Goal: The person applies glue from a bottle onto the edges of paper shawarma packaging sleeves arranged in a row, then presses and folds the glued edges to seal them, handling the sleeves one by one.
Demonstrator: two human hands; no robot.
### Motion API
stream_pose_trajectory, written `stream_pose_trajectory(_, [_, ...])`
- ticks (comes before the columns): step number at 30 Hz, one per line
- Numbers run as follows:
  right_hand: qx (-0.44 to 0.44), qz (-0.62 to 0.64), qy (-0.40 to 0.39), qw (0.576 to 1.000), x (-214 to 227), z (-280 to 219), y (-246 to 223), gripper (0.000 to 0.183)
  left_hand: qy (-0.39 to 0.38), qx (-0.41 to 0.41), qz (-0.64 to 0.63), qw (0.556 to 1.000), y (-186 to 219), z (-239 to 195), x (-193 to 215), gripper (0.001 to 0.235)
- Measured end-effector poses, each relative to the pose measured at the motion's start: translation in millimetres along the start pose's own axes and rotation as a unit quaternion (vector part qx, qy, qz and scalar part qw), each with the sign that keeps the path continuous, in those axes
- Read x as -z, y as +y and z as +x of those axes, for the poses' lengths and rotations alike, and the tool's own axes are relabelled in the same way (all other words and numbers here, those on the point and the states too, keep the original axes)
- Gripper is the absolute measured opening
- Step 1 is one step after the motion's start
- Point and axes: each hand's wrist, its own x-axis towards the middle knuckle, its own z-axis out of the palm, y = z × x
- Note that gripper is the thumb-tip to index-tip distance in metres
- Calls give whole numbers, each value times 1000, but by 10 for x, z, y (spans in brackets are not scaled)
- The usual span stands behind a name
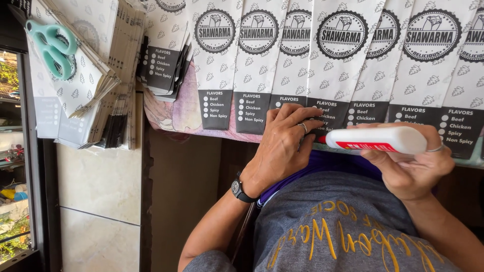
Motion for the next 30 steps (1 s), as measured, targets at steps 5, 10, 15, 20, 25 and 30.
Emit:
stream_pose_trajectory(5, [10, 64, -59, 996, -199, 212, -306, 43, -18, -14, 8, 1000, -19, 14, 34, 36])
stream_pose_trajectory(10, [17, 28, -24, 999, -92, 150, -320, 42, -16, -19, 19, 999, -36, 4, 9, 36])
stream_pose_trajectory(15, [34, -11, -20, 999, -127, 207, -433, 27, -16, -23, 21, 999, -40, 10, 8, 36])
stream_pose_trajectory(20, [-5, 33, -51, 998, -209, 198, -436, 26, -18, -21, 27, 999, -32, 6, 16, 36])
stream_pose_trajectory(25, [27, 27, -14, 999, 7, 26, -219, 44, -8, -28, 17, 999, -43, 9, 10, 35])
stream_pose_trajectory(30, [19, 42, 12, 999, 136, -100, -52, 42, -19, -28, 22, 999, -41, 3, 26, 37])
